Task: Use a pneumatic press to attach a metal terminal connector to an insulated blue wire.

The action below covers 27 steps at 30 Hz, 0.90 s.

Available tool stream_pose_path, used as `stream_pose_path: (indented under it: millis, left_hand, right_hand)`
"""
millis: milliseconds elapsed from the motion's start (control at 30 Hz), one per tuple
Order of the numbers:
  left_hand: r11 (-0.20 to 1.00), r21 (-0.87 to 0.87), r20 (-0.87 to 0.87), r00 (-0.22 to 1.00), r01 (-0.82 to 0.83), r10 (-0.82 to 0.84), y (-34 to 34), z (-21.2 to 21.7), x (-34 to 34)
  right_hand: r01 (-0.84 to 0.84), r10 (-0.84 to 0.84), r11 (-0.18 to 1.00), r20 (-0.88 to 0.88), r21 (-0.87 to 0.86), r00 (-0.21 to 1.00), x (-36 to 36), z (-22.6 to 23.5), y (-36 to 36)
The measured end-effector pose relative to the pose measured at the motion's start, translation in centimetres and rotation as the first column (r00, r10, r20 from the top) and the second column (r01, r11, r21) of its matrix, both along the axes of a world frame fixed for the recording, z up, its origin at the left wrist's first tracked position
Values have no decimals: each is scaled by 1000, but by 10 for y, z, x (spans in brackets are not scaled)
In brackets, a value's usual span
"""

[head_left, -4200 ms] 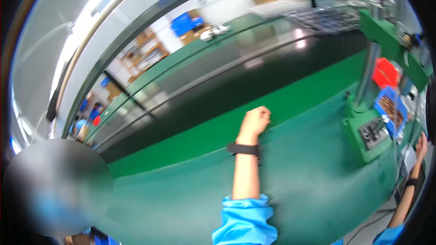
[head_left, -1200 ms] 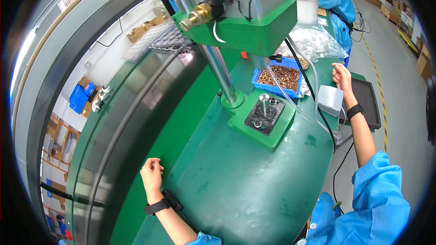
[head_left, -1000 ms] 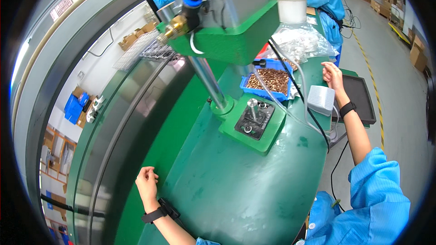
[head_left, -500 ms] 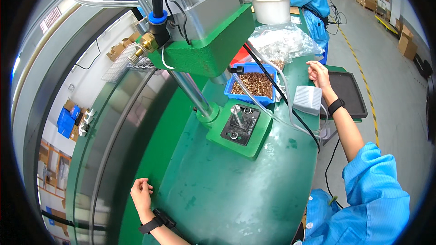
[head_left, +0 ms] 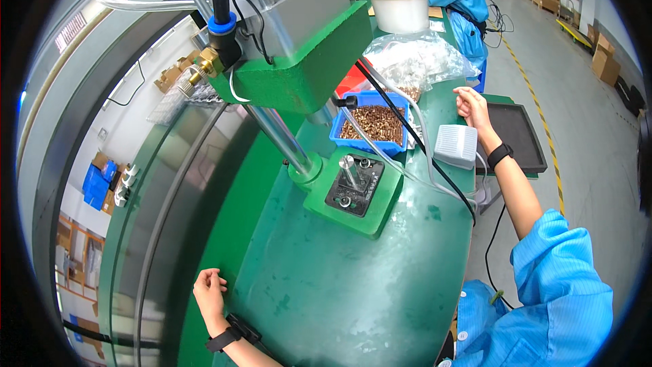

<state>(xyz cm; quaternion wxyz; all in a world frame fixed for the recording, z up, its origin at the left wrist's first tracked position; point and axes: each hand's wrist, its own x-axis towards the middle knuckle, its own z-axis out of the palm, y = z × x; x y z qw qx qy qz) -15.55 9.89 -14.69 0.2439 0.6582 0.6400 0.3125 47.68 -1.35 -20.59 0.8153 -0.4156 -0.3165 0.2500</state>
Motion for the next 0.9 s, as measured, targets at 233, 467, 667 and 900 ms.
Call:
stream_pose_path:
  millis: [233,467,667,900]
  left_hand:
    - [1000,9,18,1000,8,-8,1,-2,-6]
    - [1000,-3,14,1000,18,-18,4,-2,-5]
    - [1000,-8,27,999,19,-19,2,-3,-8]
    - [999,9,44,998,33,-33,3,-2,-5]
  right_hand:
    - [-28,30,998,34,-64,999,-7,11,-2]
    - [125,513,708,628,-695,585,-19,67,9]
    - [542,730,527,675,-654,104,-87,88,14]
    - [612,576,622,815,-487,63,-103,59,26]
